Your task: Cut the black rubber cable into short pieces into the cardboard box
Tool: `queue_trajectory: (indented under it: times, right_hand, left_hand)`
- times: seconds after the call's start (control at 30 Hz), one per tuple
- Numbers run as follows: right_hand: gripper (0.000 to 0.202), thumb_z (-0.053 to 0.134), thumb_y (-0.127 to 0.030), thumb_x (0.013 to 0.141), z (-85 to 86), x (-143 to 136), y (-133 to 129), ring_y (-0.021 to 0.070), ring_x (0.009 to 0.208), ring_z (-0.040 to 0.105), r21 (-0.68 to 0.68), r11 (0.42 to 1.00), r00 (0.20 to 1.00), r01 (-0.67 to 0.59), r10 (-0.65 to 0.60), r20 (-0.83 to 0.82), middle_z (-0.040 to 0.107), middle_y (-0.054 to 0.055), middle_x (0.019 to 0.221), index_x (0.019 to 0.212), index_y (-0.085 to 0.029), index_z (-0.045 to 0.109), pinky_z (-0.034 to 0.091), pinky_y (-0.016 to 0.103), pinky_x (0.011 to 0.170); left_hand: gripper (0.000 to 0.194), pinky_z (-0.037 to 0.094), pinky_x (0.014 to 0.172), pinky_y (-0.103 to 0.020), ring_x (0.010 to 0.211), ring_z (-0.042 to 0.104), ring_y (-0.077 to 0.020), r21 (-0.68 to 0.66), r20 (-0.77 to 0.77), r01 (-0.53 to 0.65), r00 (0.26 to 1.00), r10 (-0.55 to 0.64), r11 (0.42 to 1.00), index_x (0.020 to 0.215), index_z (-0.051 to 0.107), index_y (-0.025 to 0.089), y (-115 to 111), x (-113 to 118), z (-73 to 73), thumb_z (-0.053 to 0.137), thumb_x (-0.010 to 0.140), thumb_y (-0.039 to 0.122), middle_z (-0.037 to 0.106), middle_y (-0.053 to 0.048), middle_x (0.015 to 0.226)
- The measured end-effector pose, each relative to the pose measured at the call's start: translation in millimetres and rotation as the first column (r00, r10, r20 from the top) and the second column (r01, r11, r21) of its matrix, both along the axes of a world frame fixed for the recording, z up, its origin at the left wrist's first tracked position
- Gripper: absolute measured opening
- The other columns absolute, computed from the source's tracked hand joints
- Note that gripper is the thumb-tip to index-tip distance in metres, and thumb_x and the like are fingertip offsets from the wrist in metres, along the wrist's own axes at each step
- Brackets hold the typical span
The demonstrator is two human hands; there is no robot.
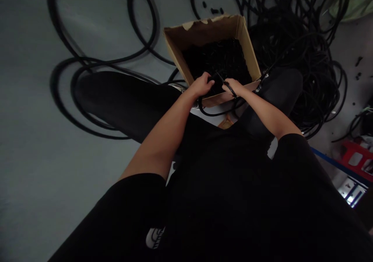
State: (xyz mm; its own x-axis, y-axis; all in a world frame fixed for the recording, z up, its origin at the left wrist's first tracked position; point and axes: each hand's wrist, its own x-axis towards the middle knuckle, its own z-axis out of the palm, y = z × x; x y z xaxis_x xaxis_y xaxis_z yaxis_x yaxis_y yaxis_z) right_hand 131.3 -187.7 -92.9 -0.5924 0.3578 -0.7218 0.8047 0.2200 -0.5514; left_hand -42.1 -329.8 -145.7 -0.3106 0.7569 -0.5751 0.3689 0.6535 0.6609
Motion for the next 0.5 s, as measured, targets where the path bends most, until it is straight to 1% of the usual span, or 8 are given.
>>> queue_trajectory:
  times: [0.07, 0.13, 0.23, 0.3, 0.4, 0.5]
  right_hand:
    - [0.022, 0.075, -0.021, 0.121, -4.8, 1, 0, 0.0171, 0.057, 0.06, -0.043, 0.999, 1.0, 0.022, -0.022, 0.013, 0.058, -0.004, 0.063, 0.102, -0.024, 0.063, 0.047, 0.022, 0.057]
    - [0.021, 0.076, -0.022, 0.12, -9.3, 2, 0, 0.0174, 0.056, 0.06, -0.07, 0.997, 1.0, 0.021, -0.019, 0.017, 0.058, -0.004, 0.062, 0.104, -0.024, 0.063, 0.045, 0.021, 0.053]
    - [0.02, 0.079, -0.019, 0.113, -13.3, 4, 1, 0.0173, 0.056, 0.061, -0.075, 0.997, 1.0, -0.01, 0.01, -0.003, 0.058, -0.005, 0.06, 0.102, -0.025, 0.063, 0.041, 0.019, 0.05]
    - [0.023, 0.079, -0.015, 0.109, -12.9, 5, 3, 0.017, 0.056, 0.059, -0.081, 0.997, 1.0, -0.019, 0.018, -0.008, 0.057, -0.005, 0.058, 0.098, -0.025, 0.062, 0.039, 0.019, 0.049]
    - [0.028, 0.077, -0.011, 0.108, -6.7, 5, 4, 0.0171, 0.055, 0.058, -0.082, 0.997, 1.0, 0.004, -0.003, 0.013, 0.056, -0.006, 0.059, 0.094, -0.026, 0.059, 0.04, 0.02, 0.05]
    - [0.028, 0.074, -0.01, 0.112, 4.0, 4, 2, 0.0162, 0.054, 0.059, -0.027, 0.999, 0.999, 0.028, -0.027, 0.028, 0.058, -0.006, 0.061, 0.093, -0.025, 0.06, 0.042, 0.021, 0.054]
  left_hand:
    - [0.051, 0.055, 0.143, -0.054, 0.157, 0.079, -0.0412, -0.007, -0.019, 0.011, 1.0, -0.011, 1.0, 0.172, 0.069, 0.008, 0, 0, -2.1, 0.062, 0.123, 0.022, 0.085, -0.026, 0.158]
    - [0.048, 0.057, 0.142, -0.053, 0.155, 0.08, -0.0407, 0.006, -0.036, 0.05, 0.998, -0.05, 0.999, 0.167, 0.074, 0.01, -1, 0, -5.3, 0.061, 0.123, 0.024, 0.086, -0.025, 0.156]
    - [0.043, 0.058, 0.14, -0.05, 0.153, 0.081, -0.0382, 0.044, -0.029, 0.118, 0.993, -0.116, 0.992, 0.159, 0.081, 0.017, -2, 1, -10.5, 0.063, 0.121, 0.025, 0.09, -0.019, 0.153]
    - [0.042, 0.059, 0.138, -0.049, 0.151, 0.082, -0.0373, 0.056, -0.025, 0.145, 0.989, -0.143, 0.988, 0.156, 0.083, 0.02, -4, 2, -11.4, 0.064, 0.12, 0.026, 0.091, -0.018, 0.15]
    - [0.044, 0.06, 0.137, -0.052, 0.149, 0.084, -0.0391, 0.07, -0.035, 0.151, 0.988, -0.149, 0.986, 0.158, 0.083, 0.019, -5, 2, -4.7, 0.062, 0.12, 0.027, 0.092, -0.019, 0.146]
    - [0.046, 0.061, 0.135, -0.055, 0.151, 0.083, -0.0428, 0.034, -0.042, 0.14, 0.989, -0.139, 0.99, 0.162, 0.081, 0.016, -4, 3, 7.6, 0.058, 0.123, 0.027, 0.092, -0.024, 0.149]
